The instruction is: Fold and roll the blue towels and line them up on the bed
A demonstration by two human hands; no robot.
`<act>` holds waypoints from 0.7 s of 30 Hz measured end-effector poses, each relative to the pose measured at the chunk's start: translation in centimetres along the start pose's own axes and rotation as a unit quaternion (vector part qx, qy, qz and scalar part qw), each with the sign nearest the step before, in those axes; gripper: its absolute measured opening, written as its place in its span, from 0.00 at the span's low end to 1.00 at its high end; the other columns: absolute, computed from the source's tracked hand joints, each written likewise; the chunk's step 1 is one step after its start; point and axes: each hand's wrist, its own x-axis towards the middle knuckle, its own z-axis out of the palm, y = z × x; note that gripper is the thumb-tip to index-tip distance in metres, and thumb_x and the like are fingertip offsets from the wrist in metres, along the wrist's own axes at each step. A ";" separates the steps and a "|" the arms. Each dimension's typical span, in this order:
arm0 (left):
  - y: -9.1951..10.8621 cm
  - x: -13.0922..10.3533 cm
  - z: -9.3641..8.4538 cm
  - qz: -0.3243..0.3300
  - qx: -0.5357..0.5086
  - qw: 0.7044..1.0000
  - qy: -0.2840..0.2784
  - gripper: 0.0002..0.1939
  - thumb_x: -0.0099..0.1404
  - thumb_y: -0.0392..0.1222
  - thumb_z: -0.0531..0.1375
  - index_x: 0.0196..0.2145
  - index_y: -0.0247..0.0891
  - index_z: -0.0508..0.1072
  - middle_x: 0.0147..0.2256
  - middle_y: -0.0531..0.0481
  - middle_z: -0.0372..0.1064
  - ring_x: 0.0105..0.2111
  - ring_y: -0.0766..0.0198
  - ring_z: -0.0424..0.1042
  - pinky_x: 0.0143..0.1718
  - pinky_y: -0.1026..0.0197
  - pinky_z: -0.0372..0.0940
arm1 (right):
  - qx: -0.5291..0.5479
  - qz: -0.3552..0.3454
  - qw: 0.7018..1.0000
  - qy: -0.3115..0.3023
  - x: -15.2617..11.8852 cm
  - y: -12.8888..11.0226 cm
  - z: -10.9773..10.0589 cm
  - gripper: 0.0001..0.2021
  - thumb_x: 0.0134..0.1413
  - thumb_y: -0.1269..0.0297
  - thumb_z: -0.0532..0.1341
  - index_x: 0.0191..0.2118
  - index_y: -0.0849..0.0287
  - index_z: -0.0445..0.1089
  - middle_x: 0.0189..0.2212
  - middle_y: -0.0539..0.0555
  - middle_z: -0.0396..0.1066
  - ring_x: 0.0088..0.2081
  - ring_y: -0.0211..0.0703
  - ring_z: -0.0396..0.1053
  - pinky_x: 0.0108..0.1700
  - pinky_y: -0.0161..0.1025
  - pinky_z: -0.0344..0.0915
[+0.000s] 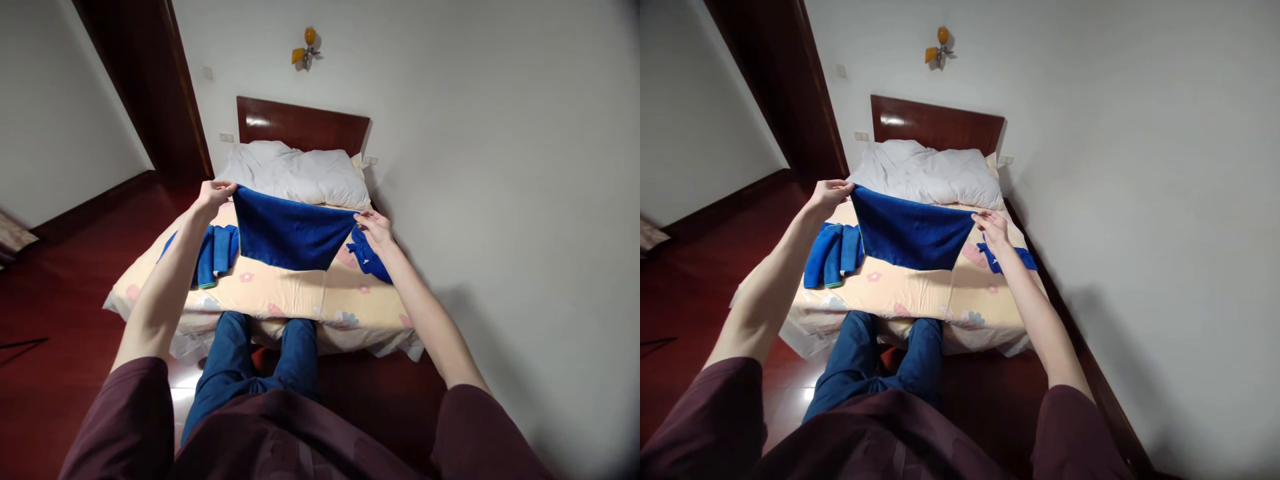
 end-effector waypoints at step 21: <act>-9.2 -9.2 1.2 -0.179 -0.009 0.970 -0.164 0.20 0.49 0.53 0.77 0.25 0.36 0.75 0.26 0.49 0.67 0.28 0.64 0.64 0.32 0.60 0.59 | -0.053 0.193 0.979 0.045 -10.4 5.5 -8.9 0.19 0.28 0.58 0.81 0.30 0.50 0.78 0.28 0.50 0.75 0.23 0.38 0.70 0.21 0.37 0.69</act>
